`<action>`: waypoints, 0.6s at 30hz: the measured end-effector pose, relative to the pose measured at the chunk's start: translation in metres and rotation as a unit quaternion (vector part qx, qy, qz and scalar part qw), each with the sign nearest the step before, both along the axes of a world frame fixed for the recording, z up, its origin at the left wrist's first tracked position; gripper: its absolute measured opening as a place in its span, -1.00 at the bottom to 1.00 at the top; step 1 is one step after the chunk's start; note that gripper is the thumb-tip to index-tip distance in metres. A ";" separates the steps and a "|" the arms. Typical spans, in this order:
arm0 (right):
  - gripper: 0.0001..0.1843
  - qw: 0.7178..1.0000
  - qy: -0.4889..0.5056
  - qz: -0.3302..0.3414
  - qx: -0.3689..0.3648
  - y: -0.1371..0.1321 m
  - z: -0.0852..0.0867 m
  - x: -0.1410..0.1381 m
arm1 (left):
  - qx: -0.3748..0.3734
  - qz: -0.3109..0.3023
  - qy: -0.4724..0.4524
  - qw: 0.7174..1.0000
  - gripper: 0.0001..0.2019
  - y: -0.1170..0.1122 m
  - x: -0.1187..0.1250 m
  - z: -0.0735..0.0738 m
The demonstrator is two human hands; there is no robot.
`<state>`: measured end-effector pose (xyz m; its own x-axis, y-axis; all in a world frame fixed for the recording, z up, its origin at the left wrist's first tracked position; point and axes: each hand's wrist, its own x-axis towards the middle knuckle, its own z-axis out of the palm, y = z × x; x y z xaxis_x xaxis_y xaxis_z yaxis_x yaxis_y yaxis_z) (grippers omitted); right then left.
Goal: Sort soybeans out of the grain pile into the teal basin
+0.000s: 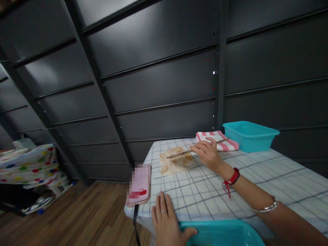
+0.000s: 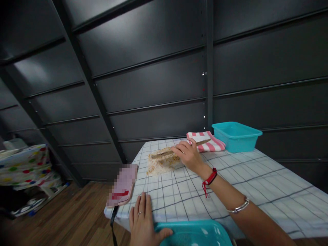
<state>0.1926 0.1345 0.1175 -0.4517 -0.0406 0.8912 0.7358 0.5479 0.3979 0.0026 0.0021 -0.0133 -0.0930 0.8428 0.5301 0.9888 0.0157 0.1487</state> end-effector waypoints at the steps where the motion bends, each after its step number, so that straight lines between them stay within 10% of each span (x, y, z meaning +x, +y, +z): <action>1: -0.70 1.000 -0.006 0.006 0.000 -0.001 0.000 -0.003 | -0.004 -0.004 0.000 1.000 -0.03 0.001 -0.001 -0.001; 18: -0.80 0.989 -0.094 0.114 -0.017 -0.011 -0.003 -0.046 | 0.002 -0.029 0.035 0.999 0.08 0.003 -0.014 -0.014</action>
<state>0.1461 0.1235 0.1143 -0.5928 -0.1315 0.7946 0.5063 0.7064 0.4947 -0.0109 0.0051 -0.0269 -0.0069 0.8435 0.5372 0.9960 -0.0420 0.0787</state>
